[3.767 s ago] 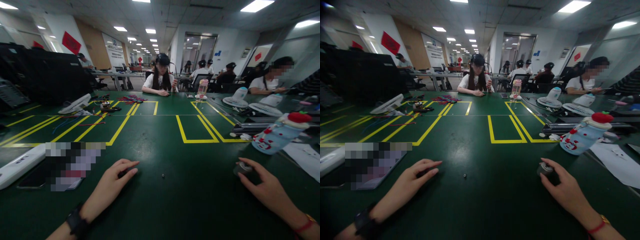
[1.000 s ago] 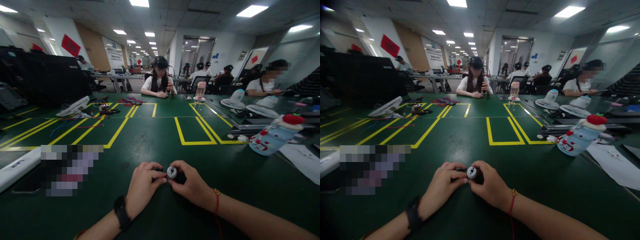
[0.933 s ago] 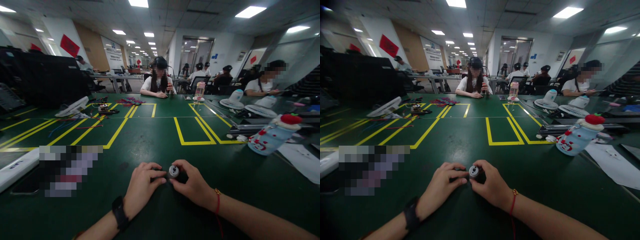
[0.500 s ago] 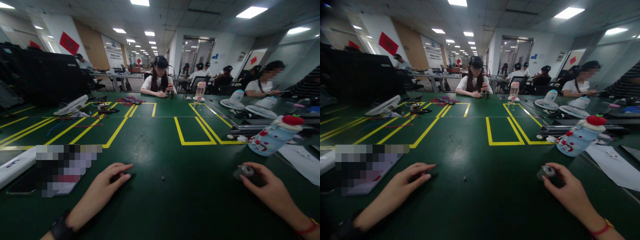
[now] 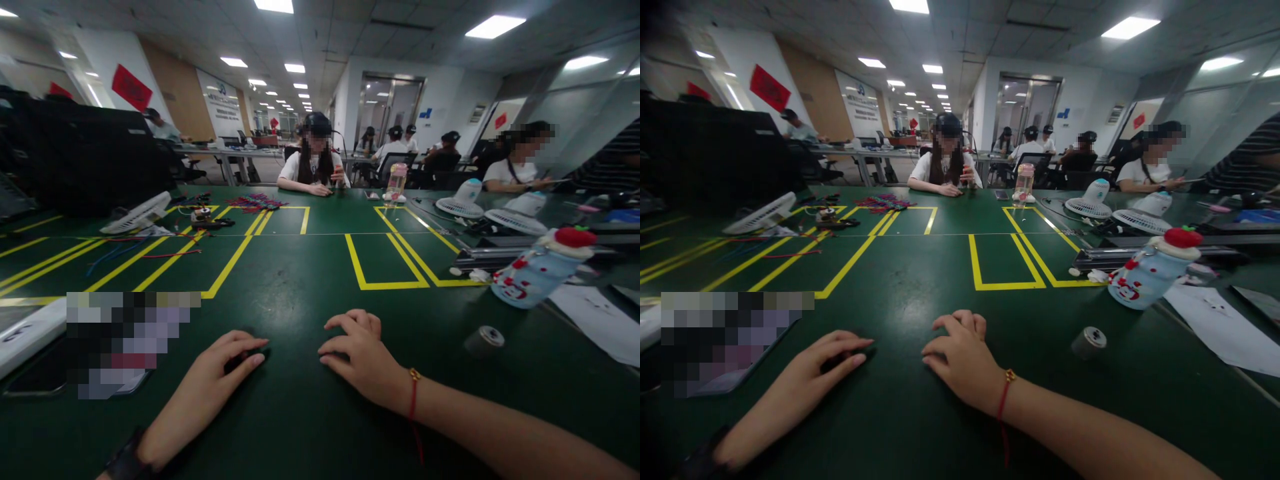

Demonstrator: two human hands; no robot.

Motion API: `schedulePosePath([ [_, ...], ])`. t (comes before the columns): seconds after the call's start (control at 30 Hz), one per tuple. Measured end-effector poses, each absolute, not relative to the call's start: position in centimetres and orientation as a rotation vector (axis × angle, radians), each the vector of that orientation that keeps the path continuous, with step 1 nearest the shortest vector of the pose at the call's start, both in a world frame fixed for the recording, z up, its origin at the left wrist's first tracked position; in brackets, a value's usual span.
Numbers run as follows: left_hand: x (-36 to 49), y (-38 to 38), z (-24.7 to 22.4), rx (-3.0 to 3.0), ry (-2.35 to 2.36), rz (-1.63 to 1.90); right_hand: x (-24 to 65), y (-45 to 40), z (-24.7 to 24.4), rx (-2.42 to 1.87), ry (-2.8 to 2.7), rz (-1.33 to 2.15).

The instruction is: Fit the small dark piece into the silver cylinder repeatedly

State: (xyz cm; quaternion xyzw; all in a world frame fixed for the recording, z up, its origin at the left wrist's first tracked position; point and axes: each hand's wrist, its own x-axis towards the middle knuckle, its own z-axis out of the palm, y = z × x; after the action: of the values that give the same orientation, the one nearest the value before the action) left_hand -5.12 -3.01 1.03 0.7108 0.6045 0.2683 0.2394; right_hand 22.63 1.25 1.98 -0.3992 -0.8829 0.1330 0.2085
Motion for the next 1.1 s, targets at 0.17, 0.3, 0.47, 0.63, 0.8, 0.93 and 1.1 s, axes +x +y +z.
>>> schedulePosePath([
  [0.17, -5.0, -3.1, 1.3, 1.959, 1.628, 0.725, 28.1, 1.8, 4.4, -1.177, -2.320, 0.199],
  [0.3, -4.8, -3.0, 1.4, 1.946, 1.603, 0.730, 38.1, 1.5, 6.0, -1.379, -2.132, -0.236],
  [0.47, -4.7, -3.0, 1.3, 1.946, 1.600, 0.746, 47.3, 0.7, 5.3, -2.047, -1.920, -0.082],
  [0.63, -4.6, -3.1, 1.4, 1.960, 1.617, 0.748, 48.3, -0.2, 4.5, -2.112, -1.783, 0.054],
  [0.8, -4.7, -3.2, 1.3, 1.970, 1.637, 0.759, 46.4, -0.2, 4.9, -2.052, -1.818, 0.045],
  [0.93, -4.8, -3.2, 1.1, 1.965, 1.619, 0.762, 46.1, 0.4, 4.7, -1.952, -1.921, -0.048],
  [1.1, -4.8, -3.2, 1.3, 1.954, 1.610, 0.747, 46.5, 0.2, 4.3, -1.954, -1.951, 0.034],
])
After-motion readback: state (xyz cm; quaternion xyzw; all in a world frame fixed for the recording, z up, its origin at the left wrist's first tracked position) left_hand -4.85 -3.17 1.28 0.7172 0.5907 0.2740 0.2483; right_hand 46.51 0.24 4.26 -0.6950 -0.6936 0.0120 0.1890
